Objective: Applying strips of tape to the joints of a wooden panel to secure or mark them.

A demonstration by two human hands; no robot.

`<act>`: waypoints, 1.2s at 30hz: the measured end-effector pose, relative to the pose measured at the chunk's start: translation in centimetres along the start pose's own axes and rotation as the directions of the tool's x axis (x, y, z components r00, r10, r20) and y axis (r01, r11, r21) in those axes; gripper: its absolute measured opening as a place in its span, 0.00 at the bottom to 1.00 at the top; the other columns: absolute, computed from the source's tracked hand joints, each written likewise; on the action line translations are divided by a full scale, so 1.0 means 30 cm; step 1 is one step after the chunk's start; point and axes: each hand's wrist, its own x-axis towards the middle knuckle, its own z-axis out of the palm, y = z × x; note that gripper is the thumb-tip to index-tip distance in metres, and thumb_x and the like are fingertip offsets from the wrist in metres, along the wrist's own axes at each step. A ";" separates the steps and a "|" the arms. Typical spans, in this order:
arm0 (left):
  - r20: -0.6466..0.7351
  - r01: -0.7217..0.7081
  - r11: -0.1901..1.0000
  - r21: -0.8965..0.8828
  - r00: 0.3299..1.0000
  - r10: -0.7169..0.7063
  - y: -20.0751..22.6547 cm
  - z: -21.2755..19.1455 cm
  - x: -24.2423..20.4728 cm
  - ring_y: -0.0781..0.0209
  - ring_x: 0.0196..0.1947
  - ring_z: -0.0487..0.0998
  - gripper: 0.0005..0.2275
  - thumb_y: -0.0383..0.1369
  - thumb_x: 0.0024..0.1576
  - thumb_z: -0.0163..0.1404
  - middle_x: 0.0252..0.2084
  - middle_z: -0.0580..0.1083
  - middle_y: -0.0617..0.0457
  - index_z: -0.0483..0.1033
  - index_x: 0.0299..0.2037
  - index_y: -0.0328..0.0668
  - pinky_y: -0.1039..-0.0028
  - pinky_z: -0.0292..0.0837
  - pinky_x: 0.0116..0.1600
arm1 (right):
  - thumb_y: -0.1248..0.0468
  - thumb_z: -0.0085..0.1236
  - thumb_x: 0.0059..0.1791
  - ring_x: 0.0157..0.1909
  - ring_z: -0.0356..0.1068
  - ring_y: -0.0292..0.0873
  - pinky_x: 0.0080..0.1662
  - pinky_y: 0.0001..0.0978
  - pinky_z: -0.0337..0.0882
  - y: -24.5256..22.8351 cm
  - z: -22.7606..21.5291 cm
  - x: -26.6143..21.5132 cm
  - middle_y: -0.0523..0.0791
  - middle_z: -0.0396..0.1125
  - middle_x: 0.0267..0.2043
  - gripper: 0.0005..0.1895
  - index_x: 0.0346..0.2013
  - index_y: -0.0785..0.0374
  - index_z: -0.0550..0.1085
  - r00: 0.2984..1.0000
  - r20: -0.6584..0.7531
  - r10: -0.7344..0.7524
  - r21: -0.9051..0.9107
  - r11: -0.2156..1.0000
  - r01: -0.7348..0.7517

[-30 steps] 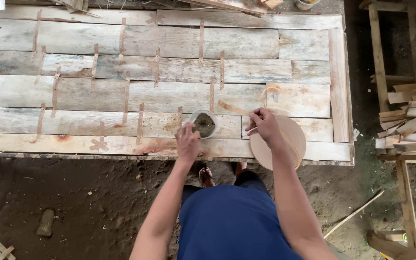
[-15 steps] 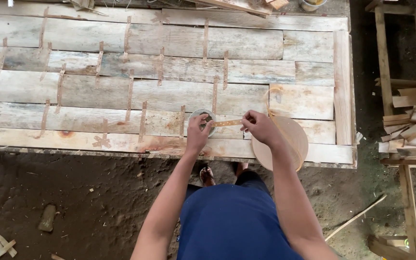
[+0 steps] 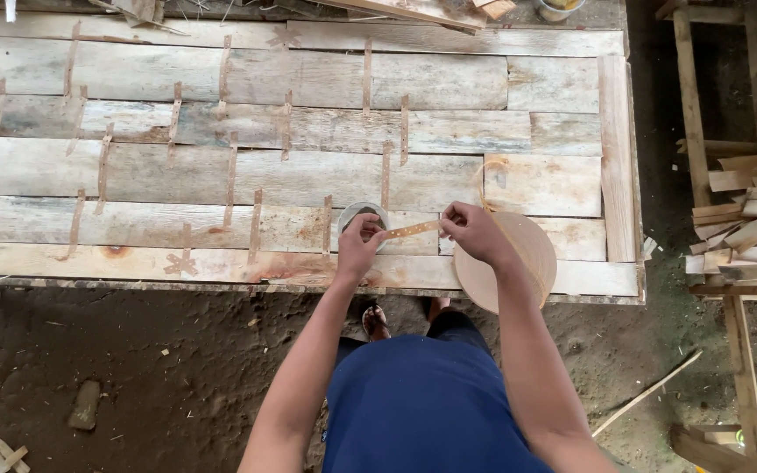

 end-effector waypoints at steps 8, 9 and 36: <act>-0.013 0.087 0.995 -0.050 0.996 -0.088 -0.010 0.017 -0.017 0.64 0.39 0.82 0.16 0.28 0.54 0.64 0.38 0.81 0.52 0.76 0.51 0.44 0.74 0.77 0.50 | 0.58 0.59 0.49 0.40 0.76 0.47 0.47 0.43 0.74 0.025 -0.049 0.034 0.51 0.76 0.34 0.11 0.37 0.64 0.76 1.000 -0.025 0.012 -0.171 0.985 -0.017; -0.015 0.089 0.994 -0.055 0.996 -0.090 -0.008 0.021 -0.020 0.62 0.39 0.81 0.15 0.27 0.55 0.64 0.37 0.81 0.50 0.77 0.50 0.43 0.73 0.77 0.50 | 0.59 0.61 0.47 0.43 0.77 0.50 0.48 0.43 0.75 0.028 -0.054 0.041 0.52 0.76 0.36 0.11 0.38 0.64 0.77 0.999 -0.033 0.007 -0.200 0.980 -0.013; 0.132 0.422 0.906 0.021 0.897 -0.421 -0.052 0.331 -0.113 0.68 0.25 0.77 0.17 0.30 0.55 0.60 0.39 0.81 0.53 0.67 0.50 0.43 0.76 0.73 0.35 | 0.63 0.63 0.49 0.48 0.78 0.47 0.52 0.40 0.77 0.368 -0.115 0.429 0.46 0.78 0.42 0.07 0.41 0.55 0.81 0.990 0.045 -0.131 -0.463 0.875 0.137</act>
